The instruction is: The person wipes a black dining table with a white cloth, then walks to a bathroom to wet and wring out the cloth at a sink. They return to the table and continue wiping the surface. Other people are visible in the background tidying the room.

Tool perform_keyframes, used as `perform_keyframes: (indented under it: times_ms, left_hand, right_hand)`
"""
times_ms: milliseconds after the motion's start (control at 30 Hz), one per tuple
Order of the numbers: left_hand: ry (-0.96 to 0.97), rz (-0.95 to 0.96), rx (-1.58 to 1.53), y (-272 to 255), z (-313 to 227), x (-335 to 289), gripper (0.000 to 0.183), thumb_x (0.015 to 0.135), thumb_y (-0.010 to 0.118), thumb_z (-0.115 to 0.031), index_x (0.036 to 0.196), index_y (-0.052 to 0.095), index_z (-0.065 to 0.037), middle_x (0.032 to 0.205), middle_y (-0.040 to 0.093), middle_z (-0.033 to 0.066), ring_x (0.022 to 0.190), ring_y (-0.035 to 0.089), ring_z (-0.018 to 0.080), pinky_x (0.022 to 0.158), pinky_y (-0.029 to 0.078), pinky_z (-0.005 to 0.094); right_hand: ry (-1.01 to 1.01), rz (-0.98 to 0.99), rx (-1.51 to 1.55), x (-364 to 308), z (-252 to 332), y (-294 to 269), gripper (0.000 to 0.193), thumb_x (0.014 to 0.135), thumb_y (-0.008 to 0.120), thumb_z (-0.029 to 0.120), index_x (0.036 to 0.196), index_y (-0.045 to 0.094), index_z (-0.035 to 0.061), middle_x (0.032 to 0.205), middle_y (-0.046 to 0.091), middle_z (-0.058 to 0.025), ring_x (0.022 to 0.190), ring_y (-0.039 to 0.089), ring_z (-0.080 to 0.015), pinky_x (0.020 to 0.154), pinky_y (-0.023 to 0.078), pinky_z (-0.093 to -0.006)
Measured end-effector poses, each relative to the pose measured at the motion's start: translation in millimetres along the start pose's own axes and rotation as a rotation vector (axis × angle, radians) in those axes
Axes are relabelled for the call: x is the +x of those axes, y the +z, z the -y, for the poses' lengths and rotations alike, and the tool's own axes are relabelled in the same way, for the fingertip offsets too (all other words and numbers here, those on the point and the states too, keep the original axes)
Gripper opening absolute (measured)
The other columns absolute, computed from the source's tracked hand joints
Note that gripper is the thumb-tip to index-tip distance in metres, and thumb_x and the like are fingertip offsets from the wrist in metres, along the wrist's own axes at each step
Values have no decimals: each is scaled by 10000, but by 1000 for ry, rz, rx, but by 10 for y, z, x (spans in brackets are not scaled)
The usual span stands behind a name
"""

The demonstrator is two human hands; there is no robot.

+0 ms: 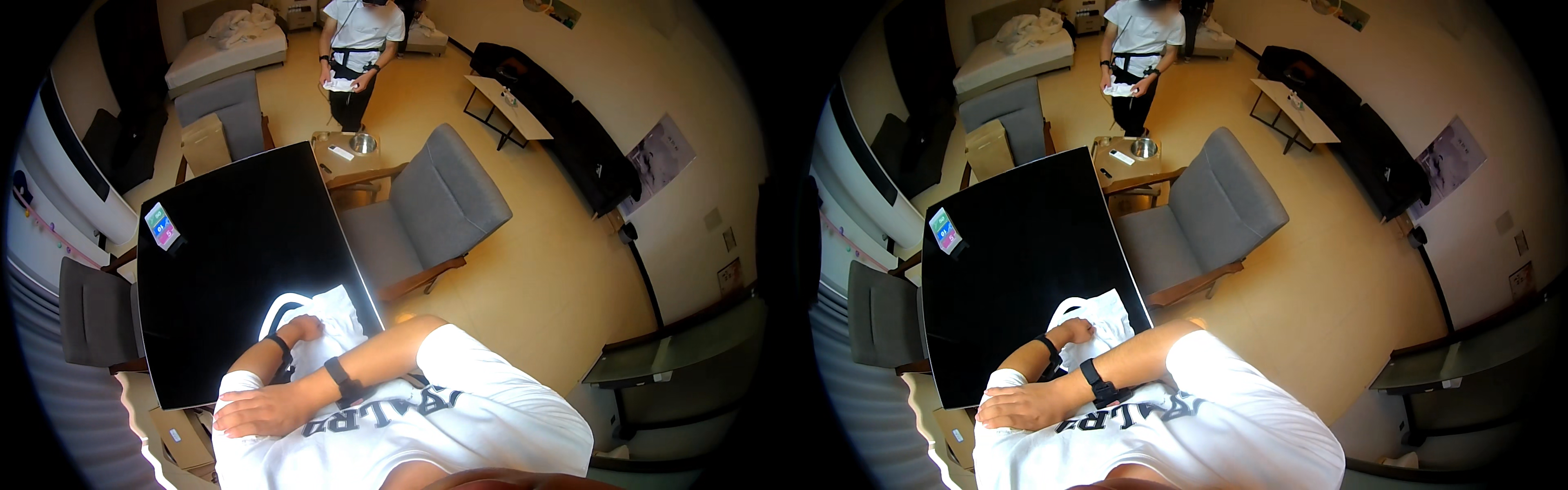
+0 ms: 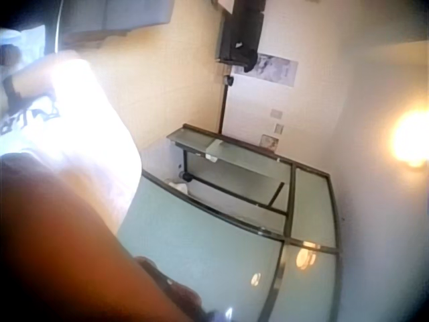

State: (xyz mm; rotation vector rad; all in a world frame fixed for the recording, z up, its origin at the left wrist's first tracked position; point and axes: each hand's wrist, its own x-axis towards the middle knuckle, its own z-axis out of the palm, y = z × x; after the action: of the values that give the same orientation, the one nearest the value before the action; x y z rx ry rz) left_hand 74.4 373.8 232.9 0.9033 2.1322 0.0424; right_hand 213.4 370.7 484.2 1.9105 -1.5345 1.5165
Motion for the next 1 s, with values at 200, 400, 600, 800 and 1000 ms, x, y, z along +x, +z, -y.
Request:
perform_keyframes:
  times_ms: [200, 400, 600, 800, 1000]
  left_hand:
    - [9, 21, 19, -61, -85, 27, 491, 973, 385, -372, 1190, 659, -27, 1252, 626, 211, 1176, 587, 380, 1037, 432, 447]
    - [-7, 57, 18, -105, -149, -77, 496, 984, 371, -362, 1202, 651, -15, 1273, 616, 209, 1193, 580, 374, 1050, 421, 444]
    - [-8, 9, -78, -7, -12, -64, 519, 989, 365, -374, 1216, 640, 3, 1299, 595, 225, 1215, 563, 379, 1070, 402, 440]
    - [8, 40, -44, 12, -7, 30, 520, 983, 370, -377, 1219, 638, 1, 1297, 595, 225, 1212, 564, 380, 1068, 406, 438]
    - [26, 50, -17, -98, -125, -53, 495, 970, 379, -350, 1185, 660, -3, 1285, 604, 219, 1200, 573, 375, 1056, 417, 433]
  right_hand:
    - [-51, -93, -16, 86, 14, 84, 507, 903, 568, -11, 1360, 351, 23, 1273, 515, -222, 1210, 527, -367, 1096, 365, -524]
    - [-45, -89, 38, 137, 100, -27, 463, 905, 565, -36, 1333, 405, 39, 1260, 541, -206, 1204, 536, -369, 1094, 378, -511]
    - [-53, -21, 74, 92, 63, -44, 521, 886, 583, -47, 1355, 377, 50, 1321, 479, -213, 1268, 468, -386, 1126, 317, -549]
    - [-28, -49, 57, 84, 135, 66, 635, 842, 631, -62, 1383, 317, 55, 1300, 471, -214, 1250, 472, -370, 1134, 297, -551]
    - [-46, -100, -8, 156, 99, 104, 581, 854, 652, -26, 1353, 364, 49, 1213, 547, -190, 1160, 553, -344, 1078, 394, -502]
